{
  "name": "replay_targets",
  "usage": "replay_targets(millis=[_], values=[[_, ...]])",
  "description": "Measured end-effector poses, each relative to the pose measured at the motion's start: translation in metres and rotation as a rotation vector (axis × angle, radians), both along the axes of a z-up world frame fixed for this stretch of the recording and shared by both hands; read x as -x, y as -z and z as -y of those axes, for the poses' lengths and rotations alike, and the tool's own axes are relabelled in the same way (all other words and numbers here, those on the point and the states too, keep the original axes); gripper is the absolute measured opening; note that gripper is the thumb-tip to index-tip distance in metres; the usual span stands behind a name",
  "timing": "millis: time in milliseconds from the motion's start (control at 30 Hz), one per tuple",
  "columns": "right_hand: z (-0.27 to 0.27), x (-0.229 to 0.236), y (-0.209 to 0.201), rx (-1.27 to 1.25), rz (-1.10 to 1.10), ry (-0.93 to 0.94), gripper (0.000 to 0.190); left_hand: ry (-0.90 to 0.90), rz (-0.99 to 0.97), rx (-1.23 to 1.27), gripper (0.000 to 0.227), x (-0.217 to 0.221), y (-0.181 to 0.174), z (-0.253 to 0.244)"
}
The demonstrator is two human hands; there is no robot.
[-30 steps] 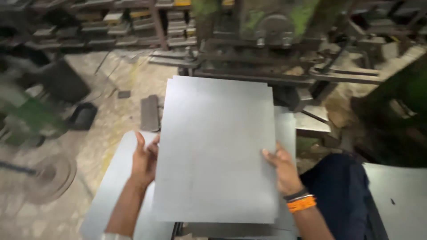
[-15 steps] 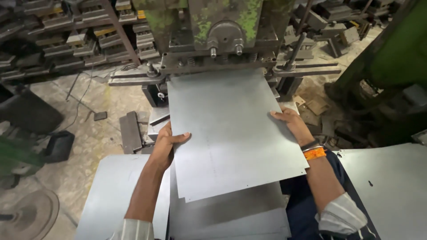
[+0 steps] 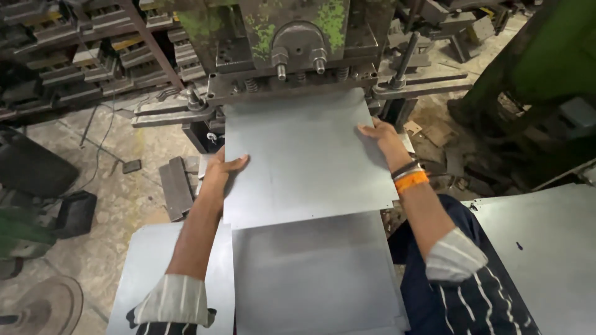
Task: The person is feeding metal sheets into a stamping machine one by one and stacking the finished parts on a side table.
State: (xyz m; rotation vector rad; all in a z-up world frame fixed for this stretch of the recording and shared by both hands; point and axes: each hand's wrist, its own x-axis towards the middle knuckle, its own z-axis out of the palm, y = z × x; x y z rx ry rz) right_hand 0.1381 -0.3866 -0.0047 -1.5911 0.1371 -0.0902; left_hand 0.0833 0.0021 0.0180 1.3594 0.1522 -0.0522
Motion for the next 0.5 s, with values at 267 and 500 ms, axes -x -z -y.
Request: replay_targets(millis=[267,500], values=[[0.02,-0.019,0.014,-0.142,-0.045,0.008,0.03,-0.103,-0.088,-0.137,0.051,-0.013,-0.001,0.009],[0.01,-0.008,0.002,-0.156,-0.038,-0.023,0.034,-0.093,-0.08,-0.149,0.04,-0.014,-0.002,0.008]])
